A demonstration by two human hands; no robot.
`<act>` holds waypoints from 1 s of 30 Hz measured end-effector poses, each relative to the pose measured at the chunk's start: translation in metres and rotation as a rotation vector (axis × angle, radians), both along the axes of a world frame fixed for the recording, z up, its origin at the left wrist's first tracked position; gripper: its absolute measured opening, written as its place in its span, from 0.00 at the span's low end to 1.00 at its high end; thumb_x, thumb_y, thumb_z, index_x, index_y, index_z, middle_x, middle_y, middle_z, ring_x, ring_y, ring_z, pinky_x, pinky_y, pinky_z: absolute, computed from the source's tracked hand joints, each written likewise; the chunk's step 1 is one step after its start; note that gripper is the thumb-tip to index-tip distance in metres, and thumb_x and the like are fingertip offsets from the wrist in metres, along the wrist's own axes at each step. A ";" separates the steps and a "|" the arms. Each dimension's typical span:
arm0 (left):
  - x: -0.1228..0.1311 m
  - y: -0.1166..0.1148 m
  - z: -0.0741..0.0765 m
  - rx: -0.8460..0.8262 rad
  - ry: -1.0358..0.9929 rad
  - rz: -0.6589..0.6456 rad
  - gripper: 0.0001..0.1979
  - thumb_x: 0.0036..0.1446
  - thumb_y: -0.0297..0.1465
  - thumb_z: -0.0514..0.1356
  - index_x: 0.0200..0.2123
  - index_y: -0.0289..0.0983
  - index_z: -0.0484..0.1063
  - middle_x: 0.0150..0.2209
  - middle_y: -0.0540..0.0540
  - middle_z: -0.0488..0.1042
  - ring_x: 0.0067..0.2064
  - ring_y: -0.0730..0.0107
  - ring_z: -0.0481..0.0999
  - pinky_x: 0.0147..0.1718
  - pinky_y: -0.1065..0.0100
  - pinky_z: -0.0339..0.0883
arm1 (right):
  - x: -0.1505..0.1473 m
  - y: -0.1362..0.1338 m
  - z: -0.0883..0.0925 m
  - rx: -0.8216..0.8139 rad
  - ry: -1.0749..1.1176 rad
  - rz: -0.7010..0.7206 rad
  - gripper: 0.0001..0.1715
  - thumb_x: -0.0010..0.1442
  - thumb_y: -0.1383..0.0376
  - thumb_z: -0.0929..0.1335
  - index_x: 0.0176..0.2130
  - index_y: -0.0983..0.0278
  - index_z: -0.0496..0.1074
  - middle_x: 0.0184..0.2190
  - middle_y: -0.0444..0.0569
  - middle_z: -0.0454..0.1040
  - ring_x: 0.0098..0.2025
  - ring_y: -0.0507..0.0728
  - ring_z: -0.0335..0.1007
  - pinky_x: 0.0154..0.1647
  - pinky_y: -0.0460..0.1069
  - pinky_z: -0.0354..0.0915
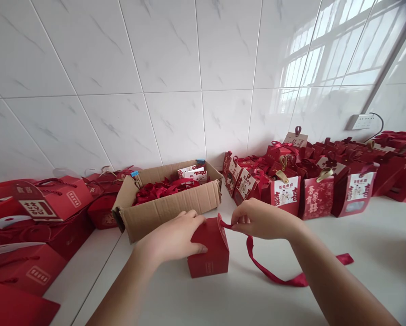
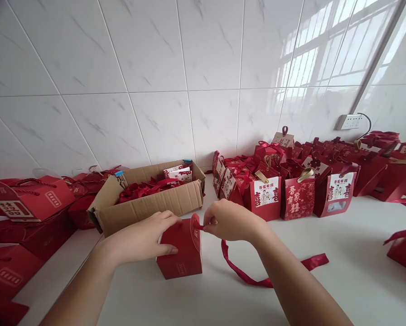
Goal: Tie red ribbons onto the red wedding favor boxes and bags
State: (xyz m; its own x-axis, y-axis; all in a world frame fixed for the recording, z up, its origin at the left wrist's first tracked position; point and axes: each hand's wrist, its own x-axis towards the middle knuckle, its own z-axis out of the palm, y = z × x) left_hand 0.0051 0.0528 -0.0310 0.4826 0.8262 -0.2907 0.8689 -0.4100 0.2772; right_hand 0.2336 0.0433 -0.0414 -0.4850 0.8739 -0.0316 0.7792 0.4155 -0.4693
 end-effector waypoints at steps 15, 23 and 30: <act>0.002 -0.001 0.001 -0.033 -0.019 -0.036 0.18 0.49 0.43 0.60 0.43 0.44 0.68 0.45 0.47 0.68 0.42 0.60 0.73 0.35 0.64 0.67 | 0.013 -0.005 0.008 -0.029 0.028 0.010 0.12 0.57 0.63 0.67 0.37 0.59 0.80 0.35 0.47 0.80 0.33 0.55 0.73 0.32 0.47 0.64; 0.003 -0.003 0.003 -0.076 -0.056 -0.094 0.26 0.46 0.39 0.63 0.51 0.47 0.67 0.51 0.46 0.67 0.45 0.59 0.73 0.39 0.66 0.68 | 0.019 -0.007 0.012 -0.082 0.086 0.113 0.12 0.56 0.64 0.67 0.38 0.57 0.81 0.31 0.46 0.79 0.30 0.53 0.71 0.29 0.45 0.63; 0.003 -0.004 0.004 -0.100 -0.064 -0.104 0.27 0.46 0.38 0.63 0.52 0.48 0.68 0.53 0.47 0.67 0.45 0.59 0.73 0.40 0.66 0.68 | 0.022 -0.014 0.016 -0.070 0.064 0.137 0.12 0.55 0.66 0.68 0.37 0.56 0.81 0.29 0.45 0.78 0.29 0.51 0.70 0.28 0.44 0.62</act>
State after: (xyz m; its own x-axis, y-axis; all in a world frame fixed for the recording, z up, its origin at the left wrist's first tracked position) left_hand 0.0082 0.0489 -0.0271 0.5842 0.7392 -0.3351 0.8025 -0.4645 0.3745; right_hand 0.2552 0.0295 -0.0250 -0.6025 0.7962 -0.0552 0.6853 0.4806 -0.5472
